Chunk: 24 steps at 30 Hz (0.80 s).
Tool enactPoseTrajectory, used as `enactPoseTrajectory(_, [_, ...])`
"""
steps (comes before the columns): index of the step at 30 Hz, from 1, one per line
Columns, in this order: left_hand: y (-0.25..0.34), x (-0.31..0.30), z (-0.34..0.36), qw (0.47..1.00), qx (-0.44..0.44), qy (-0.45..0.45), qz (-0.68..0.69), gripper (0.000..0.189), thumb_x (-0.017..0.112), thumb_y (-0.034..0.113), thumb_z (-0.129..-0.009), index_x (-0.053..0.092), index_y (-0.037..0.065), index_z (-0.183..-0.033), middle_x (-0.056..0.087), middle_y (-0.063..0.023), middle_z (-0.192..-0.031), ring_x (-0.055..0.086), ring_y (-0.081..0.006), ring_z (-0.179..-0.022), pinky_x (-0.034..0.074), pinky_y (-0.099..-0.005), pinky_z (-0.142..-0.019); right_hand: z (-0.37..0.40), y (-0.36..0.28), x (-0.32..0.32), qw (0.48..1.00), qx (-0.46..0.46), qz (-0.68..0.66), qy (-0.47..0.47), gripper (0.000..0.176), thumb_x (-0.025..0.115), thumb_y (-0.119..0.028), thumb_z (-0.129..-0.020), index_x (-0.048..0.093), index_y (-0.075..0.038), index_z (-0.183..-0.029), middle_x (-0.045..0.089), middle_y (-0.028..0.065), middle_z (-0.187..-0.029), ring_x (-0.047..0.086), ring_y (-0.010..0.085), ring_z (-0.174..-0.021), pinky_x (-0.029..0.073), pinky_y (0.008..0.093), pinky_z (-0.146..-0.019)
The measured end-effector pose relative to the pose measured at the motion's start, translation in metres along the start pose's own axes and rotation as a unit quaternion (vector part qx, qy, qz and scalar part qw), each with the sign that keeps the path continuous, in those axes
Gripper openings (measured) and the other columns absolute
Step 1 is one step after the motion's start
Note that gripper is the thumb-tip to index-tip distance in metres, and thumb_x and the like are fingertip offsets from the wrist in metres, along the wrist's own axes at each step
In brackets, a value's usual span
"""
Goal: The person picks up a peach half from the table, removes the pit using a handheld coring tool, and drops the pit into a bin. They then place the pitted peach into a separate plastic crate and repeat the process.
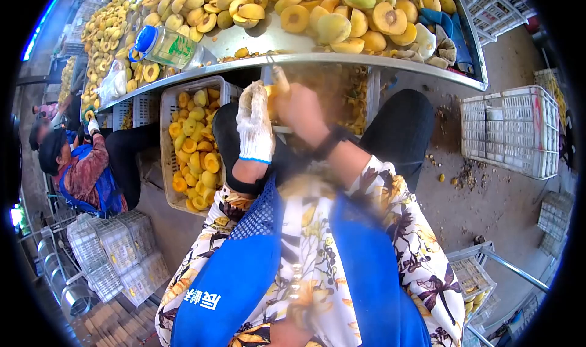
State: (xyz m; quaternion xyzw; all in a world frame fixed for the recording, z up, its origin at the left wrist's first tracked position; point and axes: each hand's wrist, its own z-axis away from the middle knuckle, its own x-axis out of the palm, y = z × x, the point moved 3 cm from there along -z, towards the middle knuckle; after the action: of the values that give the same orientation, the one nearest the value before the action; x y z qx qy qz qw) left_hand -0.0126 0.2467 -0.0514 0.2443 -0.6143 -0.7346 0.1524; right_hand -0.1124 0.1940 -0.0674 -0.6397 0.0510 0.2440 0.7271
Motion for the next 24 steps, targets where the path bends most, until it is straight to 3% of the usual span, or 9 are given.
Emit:
enactPoseTrajectory(2, [-0.007,-0.007,-0.003,0.984,-0.111,0.025,0.135,0.037,0.052,0.031,-0.093,0.053,0.005,-0.119,0.057,-0.0101,-0.113,0.054,-0.0162,-0.1,0.043,-0.029,-0.085,0.0,0.009,0.021,0.981,-0.103,0.163,-0.02,0.02,0.061,-0.019,-0.077,0.057,0.0,-0.081,0.061,0.022,-0.069,0.06,0.0372,-0.062,0.049,0.0439,-0.059])
enactPoseTrajectory(3, [-0.032,-0.024,-0.012,0.999,-0.029,0.025,0.02,0.04,0.051,0.038,-0.091,0.054,0.006,-0.115,0.057,-0.0095,-0.111,0.055,-0.0168,-0.099,0.044,-0.0318,-0.083,0.003,0.003,0.026,0.96,-0.134,0.241,-0.043,0.018,0.06,-0.018,-0.078,0.054,-0.002,-0.079,0.06,0.0219,-0.067,0.06,0.0382,-0.061,0.048,0.0456,-0.058])
enactPoseTrajectory(7, [-0.022,-0.109,-0.025,0.964,-0.08,0.153,0.202,0.032,0.063,0.019,-0.083,0.056,0.006,-0.111,0.06,-0.0098,-0.101,0.059,-0.0199,-0.092,0.051,-0.0334,-0.073,0.013,0.013,0.023,0.958,-0.138,0.241,-0.076,0.019,0.057,-0.022,-0.081,0.054,-0.003,-0.08,0.061,0.0186,-0.065,0.061,0.0361,-0.061,0.049,0.0451,-0.054])
enactPoseTrajectory(12, [-0.048,-0.217,-0.072,0.982,0.032,0.161,-0.094,0.033,0.064,0.002,-0.083,0.055,-0.001,-0.115,0.057,-0.0085,-0.11,0.053,-0.0148,-0.101,0.045,-0.0257,-0.091,-0.009,0.075,0.012,0.927,-0.092,0.362,-0.024,0.018,0.057,-0.027,-0.081,0.058,-0.009,-0.081,0.062,0.0124,-0.062,0.064,0.0292,-0.059,0.049,0.0396,-0.046])
enactPoseTrajectory(15, [0.018,-0.142,-0.093,0.994,0.053,0.082,-0.048,0.037,0.063,0.007,-0.085,0.053,-0.001,-0.119,0.057,-0.0075,-0.111,0.054,-0.0142,-0.1,0.043,-0.0251,-0.091,-0.013,0.081,0.011,0.933,-0.118,0.334,-0.058,0.011,0.053,-0.019,-0.083,0.061,-0.011,-0.081,0.06,0.0082,-0.057,0.059,0.0229,-0.046,0.048,0.037,-0.042])
enactPoseTrajectory(17, [0.012,-0.088,-0.135,0.985,0.148,-0.029,-0.082,0.045,0.066,0.016,-0.083,0.052,0.002,-0.124,0.057,-0.0092,-0.118,0.055,-0.0157,-0.104,0.043,-0.0264,-0.092,-0.001,0.048,-0.006,0.939,-0.145,0.31,-0.037,0.019,0.047,-0.022,-0.085,0.051,-0.004,-0.078,0.057,0.0198,-0.056,0.057,0.0378,-0.05,0.047,0.0471,-0.047])
enactPoseTrajectory(19, [0.061,-0.014,-0.143,0.889,0.288,-0.107,-0.339,0.058,0.071,0.027,-0.074,0.052,0.006,-0.124,0.056,-0.0156,-0.122,0.054,-0.0227,-0.111,0.041,-0.0327,-0.095,0.003,0.033,-0.018,0.965,-0.137,0.221,-0.039,0.018,0.059,-0.016,-0.076,0.048,-0.005,-0.084,0.057,0.02,-0.06,0.057,0.0386,-0.054,0.047,0.0474,-0.05])
enactPoseTrajectory(21, [0.047,0.048,-0.174,0.805,0.289,-0.19,-0.482,0.068,0.064,0.038,-0.072,0.043,0.017,-0.133,0.052,-0.0206,-0.12,0.053,-0.0375,-0.104,0.044,-0.0404,-0.091,0.006,0.028,-0.027,0.977,-0.102,0.182,-0.048,0.02,0.06,-0.014,-0.076,0.048,-0.005,-0.089,0.057,0.0205,-0.062,0.057,0.0397,-0.057,0.046,0.0477,-0.054])
enactPoseTrajectory(24, [0.037,0.118,-0.188,0.758,0.205,-0.241,-0.571,0.073,0.064,0.026,-0.072,0.033,0.023,-0.138,0.046,-0.0245,-0.123,0.051,-0.0409,-0.109,0.043,-0.0436,-0.092,0.007,0.038,-0.041,0.968,-0.172,0.182,-0.015,0.021,0.059,-0.014,-0.076,0.048,-0.005,-0.091,0.057,0.0204,-0.06,0.057,0.0401,-0.056,0.046,0.0485,-0.053])
